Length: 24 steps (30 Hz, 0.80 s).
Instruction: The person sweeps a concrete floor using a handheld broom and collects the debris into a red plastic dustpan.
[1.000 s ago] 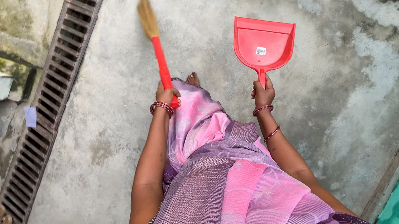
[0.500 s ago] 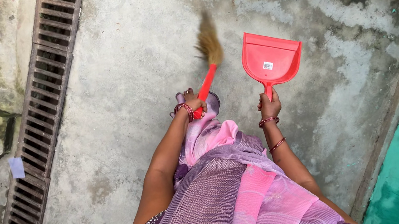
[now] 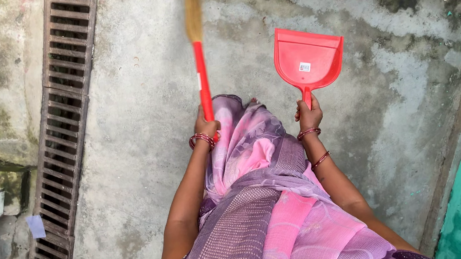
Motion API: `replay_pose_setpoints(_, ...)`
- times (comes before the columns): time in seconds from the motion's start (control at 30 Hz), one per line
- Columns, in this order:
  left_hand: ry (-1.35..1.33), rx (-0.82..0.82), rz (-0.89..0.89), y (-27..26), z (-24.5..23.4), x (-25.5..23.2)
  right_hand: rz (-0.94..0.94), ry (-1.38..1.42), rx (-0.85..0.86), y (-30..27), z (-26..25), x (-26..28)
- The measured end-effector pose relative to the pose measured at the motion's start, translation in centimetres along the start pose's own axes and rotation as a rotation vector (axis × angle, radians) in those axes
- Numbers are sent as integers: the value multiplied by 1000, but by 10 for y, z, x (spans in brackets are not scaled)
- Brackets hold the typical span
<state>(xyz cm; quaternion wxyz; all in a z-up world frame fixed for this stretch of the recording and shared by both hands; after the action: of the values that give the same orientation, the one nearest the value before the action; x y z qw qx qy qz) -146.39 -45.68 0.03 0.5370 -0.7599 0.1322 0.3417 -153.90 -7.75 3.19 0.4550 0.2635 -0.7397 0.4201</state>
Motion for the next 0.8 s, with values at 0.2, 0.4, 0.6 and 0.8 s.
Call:
replay_pose_setpoints(0.2, -252, -146, -80, 85, -25, -19, 38, -48, -20, 55, 10, 4)
replay_pose_setpoints(0.4, -84, 140, -132, 120, 59, -61, 67, 26, -64, 121, 23, 34)
replay_pose_setpoints(0.6, 199, 382, -232, 123, 220, -106, 138, 40, -185, 162, -19, 32)
replay_pose_setpoints(0.8, 362, 701, -206, 101, 326, -187, 209, 88, -337, 186, -78, 31)
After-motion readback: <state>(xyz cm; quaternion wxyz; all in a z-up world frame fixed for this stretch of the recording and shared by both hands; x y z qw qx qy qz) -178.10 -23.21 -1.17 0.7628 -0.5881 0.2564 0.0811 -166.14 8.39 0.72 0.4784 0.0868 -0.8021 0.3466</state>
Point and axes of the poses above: each hand's wrist, its own y-axis towards the middle knuckle, its own z-axis out of the palm, x = y × z, the point moved 7 cm from there along y, towards the middle knuckle, and after that the axes turned 6 degrees about -x, right-handed, at the moved point
